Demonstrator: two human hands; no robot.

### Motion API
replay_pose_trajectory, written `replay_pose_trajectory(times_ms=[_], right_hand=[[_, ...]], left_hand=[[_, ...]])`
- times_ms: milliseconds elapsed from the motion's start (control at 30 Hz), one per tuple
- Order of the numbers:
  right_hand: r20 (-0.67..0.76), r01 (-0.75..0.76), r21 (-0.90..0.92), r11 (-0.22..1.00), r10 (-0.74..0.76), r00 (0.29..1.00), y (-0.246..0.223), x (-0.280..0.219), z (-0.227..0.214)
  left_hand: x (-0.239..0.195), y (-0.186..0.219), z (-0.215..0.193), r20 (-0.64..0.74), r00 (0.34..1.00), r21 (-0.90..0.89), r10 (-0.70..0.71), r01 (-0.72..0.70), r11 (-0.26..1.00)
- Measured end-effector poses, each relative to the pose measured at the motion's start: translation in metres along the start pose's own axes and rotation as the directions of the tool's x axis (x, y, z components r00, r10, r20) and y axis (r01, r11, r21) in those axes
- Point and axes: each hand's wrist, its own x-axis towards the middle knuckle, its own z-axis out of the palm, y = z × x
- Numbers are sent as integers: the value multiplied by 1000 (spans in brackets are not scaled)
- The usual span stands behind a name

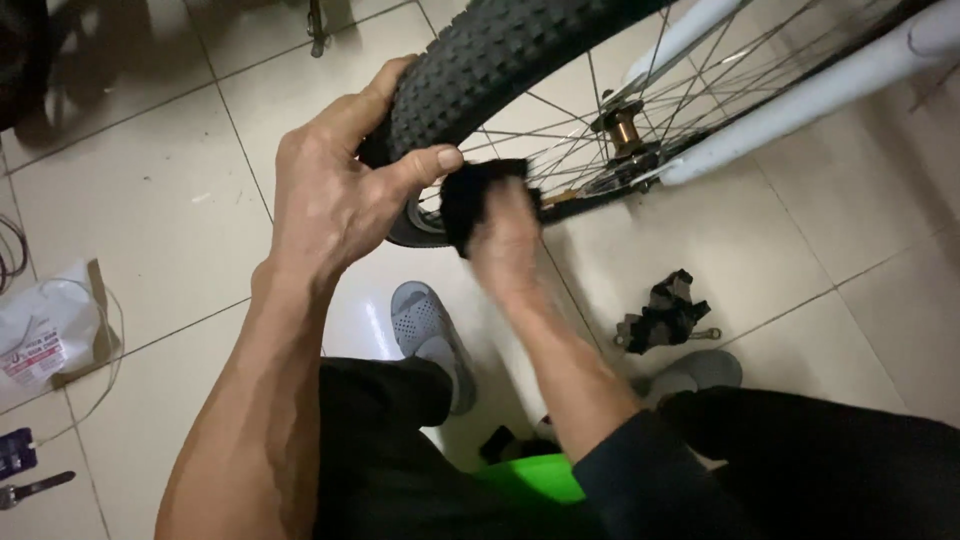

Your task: The person sits on a low stool and wipes the rim and spokes of a bicycle wheel with a black cloth. They hold the tire with one hand and scrub the metal parts with the other, rotating the wheel to clean different sections.

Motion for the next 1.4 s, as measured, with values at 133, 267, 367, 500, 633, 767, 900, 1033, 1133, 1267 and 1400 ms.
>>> replay_pose_trajectory(times_ms=[133, 267, 367, 500, 633, 767, 900, 1033, 1133, 1267, 1400], right_hand=[[72, -322, -139, 937, 334, 940, -25, -3, -76], [136, -575, 342, 743, 566, 813, 0, -40, -59], [412, -791, 592, 157, 784, 464, -4, -14, -50], [593, -545, 763, -348, 712, 376, -13, 27, -7], [671, -773, 554, -309, 716, 195, -73, 40, -7], [663, -707, 632, -317, 693, 283, -59, 30, 7], [602, -485, 744, -459, 777, 187, -36, 31, -26], [124, -825, 315, 470, 841, 527, -8, -6, -55], [224, -458, -125, 880, 475, 851, 6, -11, -62], [348, 2, -433, 901, 165, 923, 33, -1, -44], [630, 71, -545, 835, 352, 693, 7, 26, -39]], left_hand=[[2, 5, -1, 10, 1000, -31, -21, 21, 999], [1, 5, -5, 19, 1000, 41, 21, -22, 999], [-2, 5, -3, 23, 1000, 42, 5, -6, 999], [-3, 0, 1, 0, 1000, 78, -9, 9, 997], [-3, -1, 1, -9, 999, 81, 46, -45, 996], [-1, 1, 0, -15, 997, 57, 72, -71, 996], [0, -6, 0, -5, 989, 113, 149, -148, 983], [-2, -5, -2, -8, 990, 69, 141, -140, 988], [-3, -7, -1, -37, 987, 56, 156, -154, 987], [-5, -5, 0, -24, 995, 78, 98, -95, 992], [-6, -3, 1, -1, 1000, 64, 31, -31, 997]])
